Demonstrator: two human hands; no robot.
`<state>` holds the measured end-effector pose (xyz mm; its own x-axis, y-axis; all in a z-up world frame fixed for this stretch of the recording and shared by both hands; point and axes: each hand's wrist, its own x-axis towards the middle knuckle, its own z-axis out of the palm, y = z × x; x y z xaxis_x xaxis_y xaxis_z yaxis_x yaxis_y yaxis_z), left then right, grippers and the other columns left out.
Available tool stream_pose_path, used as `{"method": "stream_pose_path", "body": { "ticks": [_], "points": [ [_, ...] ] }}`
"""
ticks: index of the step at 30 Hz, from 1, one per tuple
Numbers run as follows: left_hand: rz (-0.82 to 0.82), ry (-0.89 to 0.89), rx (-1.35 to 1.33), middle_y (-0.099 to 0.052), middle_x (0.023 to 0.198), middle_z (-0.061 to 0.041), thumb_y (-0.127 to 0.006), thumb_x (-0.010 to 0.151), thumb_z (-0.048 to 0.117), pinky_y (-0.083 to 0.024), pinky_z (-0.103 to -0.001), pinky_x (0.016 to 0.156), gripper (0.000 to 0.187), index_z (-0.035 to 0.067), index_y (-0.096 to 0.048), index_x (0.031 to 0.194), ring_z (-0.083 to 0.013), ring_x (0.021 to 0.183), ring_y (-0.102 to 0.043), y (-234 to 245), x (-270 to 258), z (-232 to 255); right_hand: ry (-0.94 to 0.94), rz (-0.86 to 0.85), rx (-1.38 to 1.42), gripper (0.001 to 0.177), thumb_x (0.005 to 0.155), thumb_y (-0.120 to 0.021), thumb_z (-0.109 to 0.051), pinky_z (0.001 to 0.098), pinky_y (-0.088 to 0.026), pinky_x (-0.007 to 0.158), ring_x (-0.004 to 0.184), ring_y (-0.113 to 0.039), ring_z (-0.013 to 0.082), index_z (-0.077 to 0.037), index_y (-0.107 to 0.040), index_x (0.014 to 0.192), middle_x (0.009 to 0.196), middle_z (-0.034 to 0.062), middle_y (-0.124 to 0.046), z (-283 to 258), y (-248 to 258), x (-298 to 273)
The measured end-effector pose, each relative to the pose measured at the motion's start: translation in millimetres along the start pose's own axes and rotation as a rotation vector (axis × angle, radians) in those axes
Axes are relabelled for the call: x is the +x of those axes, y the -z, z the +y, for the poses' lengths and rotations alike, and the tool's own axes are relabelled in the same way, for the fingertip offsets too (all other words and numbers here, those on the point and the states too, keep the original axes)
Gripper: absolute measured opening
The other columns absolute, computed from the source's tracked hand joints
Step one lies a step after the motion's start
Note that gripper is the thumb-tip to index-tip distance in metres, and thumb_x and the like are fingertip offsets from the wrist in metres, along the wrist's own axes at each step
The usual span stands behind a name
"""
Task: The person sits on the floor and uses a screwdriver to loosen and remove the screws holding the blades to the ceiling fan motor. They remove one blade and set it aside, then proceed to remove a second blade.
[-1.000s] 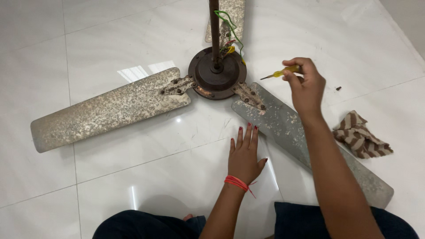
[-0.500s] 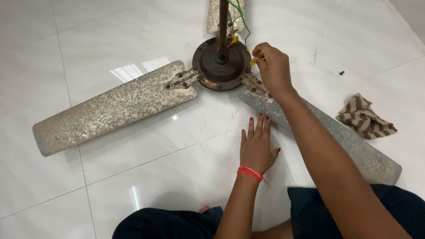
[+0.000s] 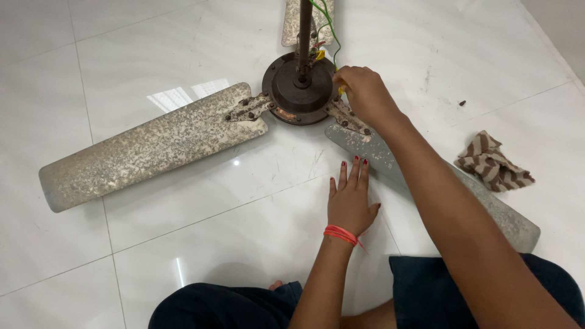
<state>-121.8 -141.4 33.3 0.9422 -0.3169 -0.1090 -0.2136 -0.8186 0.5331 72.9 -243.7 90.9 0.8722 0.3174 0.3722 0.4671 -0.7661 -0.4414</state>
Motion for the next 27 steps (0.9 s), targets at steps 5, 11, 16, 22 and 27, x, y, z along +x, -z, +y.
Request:
{"method": "stream_pose_path", "body": {
  "ticks": [5, 11, 16, 22, 27],
  "points": [
    [-0.032, 0.017, -0.003, -0.013, 0.17, -0.008, -0.08, 0.081, 0.034, -0.018, -0.056, 0.123, 0.103, 0.013, -0.019, 0.161, -0.0338, 0.157, -0.012, -4.4, 3.5, -2.5, -0.237, -0.084, -0.277, 0.036, 0.105, -0.068, -0.029, 0.0482, -0.058, 0.073, 0.086, -0.07, 0.0407, 0.007, -0.064, 0.106, 0.09, 0.0249, -0.07, 3.3, 7.6, 18.9],
    [-0.039, 0.018, -0.012, -0.012, 0.171, -0.007, -0.08, 0.081, 0.034, -0.018, -0.055, 0.123, 0.103, 0.015, -0.018, 0.161, -0.0335, 0.157, -0.012, -7.6, 4.1, -3.9, -0.243, -0.225, -0.401, 0.028, 0.1, -0.069, -0.027, 0.0525, -0.056, 0.072, 0.085, -0.07, 0.0412, 0.001, -0.071, 0.096, 0.09, 0.0234, -0.072, 17.4, 12.9, 32.4],
    [-0.063, 0.025, 0.011, -0.012, 0.171, -0.006, -0.08, 0.081, 0.035, -0.018, -0.056, 0.123, 0.104, 0.015, -0.017, 0.162, -0.0337, 0.156, -0.011, -6.7, 4.0, -5.8, -0.111, -0.246, -0.369, 0.018, 0.099, -0.067, -0.015, 0.0503, -0.056, 0.079, 0.091, -0.069, 0.0401, 0.002, -0.072, 0.096, 0.094, 0.0242, -0.07, 37.0, 2.8, 38.7],
    [-0.059, 0.024, 0.023, -0.011, 0.171, -0.006, -0.08, 0.081, 0.035, -0.017, -0.056, 0.123, 0.105, 0.015, -0.017, 0.162, -0.0331, 0.157, -0.01, -6.6, 3.5, -5.1, -0.029, -0.257, -0.407, 0.017, 0.097, -0.068, -0.016, 0.0488, -0.057, 0.078, 0.089, -0.07, 0.0386, 0.0, -0.075, 0.097, 0.093, 0.0216, -0.071, 40.1, 6.4, 39.4],
    [-0.061, 0.024, 0.036, -0.011, 0.171, -0.006, -0.081, 0.081, 0.036, -0.018, -0.056, 0.123, 0.106, 0.016, -0.016, 0.163, -0.0327, 0.157, -0.01, -6.8, 3.8, -3.8, -0.26, -0.477, -0.617, 0.037, 0.092, -0.074, -0.044, 0.045, -0.059, 0.073, 0.089, -0.073, 0.0338, -0.007, -0.079, 0.095, 0.094, 0.0157, -0.074, 8.7, 14.6, 49.7]
  ]
}}
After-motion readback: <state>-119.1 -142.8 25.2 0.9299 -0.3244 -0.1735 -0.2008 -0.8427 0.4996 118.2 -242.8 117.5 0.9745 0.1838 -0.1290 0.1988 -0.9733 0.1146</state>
